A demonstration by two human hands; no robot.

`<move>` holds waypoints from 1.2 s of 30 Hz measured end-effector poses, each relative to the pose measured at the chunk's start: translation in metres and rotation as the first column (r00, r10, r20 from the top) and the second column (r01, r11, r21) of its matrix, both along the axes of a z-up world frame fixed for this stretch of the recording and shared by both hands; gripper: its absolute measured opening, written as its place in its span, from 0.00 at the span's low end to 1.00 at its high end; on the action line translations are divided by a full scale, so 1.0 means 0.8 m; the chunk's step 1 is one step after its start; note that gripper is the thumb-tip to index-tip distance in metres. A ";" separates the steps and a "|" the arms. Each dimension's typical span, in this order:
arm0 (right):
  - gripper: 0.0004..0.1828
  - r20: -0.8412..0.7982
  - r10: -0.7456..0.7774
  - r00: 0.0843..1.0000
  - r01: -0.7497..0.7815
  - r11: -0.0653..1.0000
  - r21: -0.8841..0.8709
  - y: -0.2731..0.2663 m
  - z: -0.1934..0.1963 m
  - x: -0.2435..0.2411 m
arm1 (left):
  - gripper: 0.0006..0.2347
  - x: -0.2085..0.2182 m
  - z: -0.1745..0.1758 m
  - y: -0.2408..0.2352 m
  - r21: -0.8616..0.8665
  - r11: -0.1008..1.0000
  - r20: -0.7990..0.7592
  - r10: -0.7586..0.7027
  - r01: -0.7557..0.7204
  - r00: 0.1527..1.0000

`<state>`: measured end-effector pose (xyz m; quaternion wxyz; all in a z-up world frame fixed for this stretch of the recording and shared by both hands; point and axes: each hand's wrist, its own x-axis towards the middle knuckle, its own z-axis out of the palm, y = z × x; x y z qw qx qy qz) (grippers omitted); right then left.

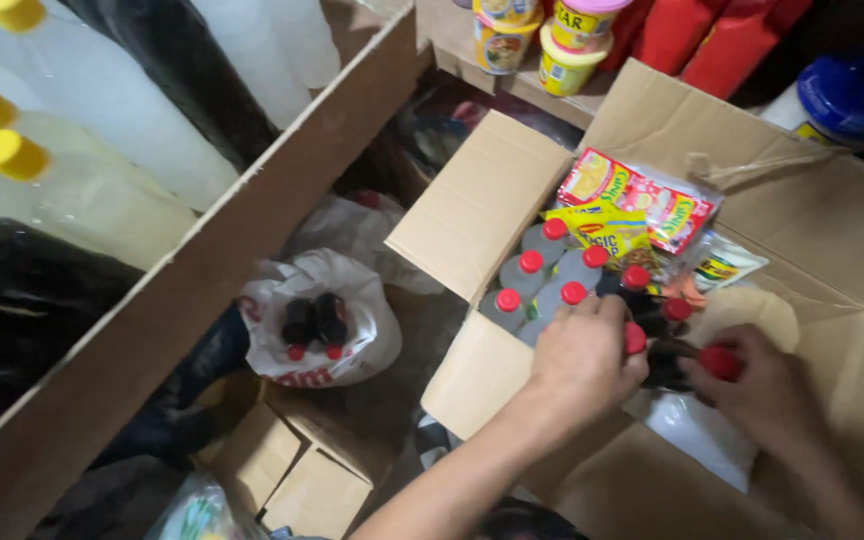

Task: Packing various grocery items into a cardboard box and organizing them on shelves.

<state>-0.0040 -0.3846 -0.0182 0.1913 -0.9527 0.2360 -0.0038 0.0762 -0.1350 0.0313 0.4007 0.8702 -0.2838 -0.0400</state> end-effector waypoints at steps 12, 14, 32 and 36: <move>0.20 0.418 0.056 0.907 -0.357 0.630 0.690 -0.010 0.031 0.021 | 0.13 -0.032 0.076 0.267 -0.409 0.731 -0.199 0.513 -0.546 0.835; 0.19 0.388 0.056 0.920 -0.354 0.542 0.762 0.089 0.084 0.054 | 0.12 -0.032 0.052 0.300 -0.346 0.670 -0.292 0.589 -0.657 0.754; 0.16 0.350 0.460 0.816 -0.578 0.675 0.459 0.533 -0.156 0.304 | 0.16 0.136 -0.335 0.483 -0.244 0.481 -0.036 0.863 -0.842 0.503; 0.12 0.356 0.459 0.814 -0.574 0.730 0.372 0.569 -0.260 0.352 | 0.19 0.177 -0.404 0.495 -0.093 0.516 0.363 0.814 -0.851 0.454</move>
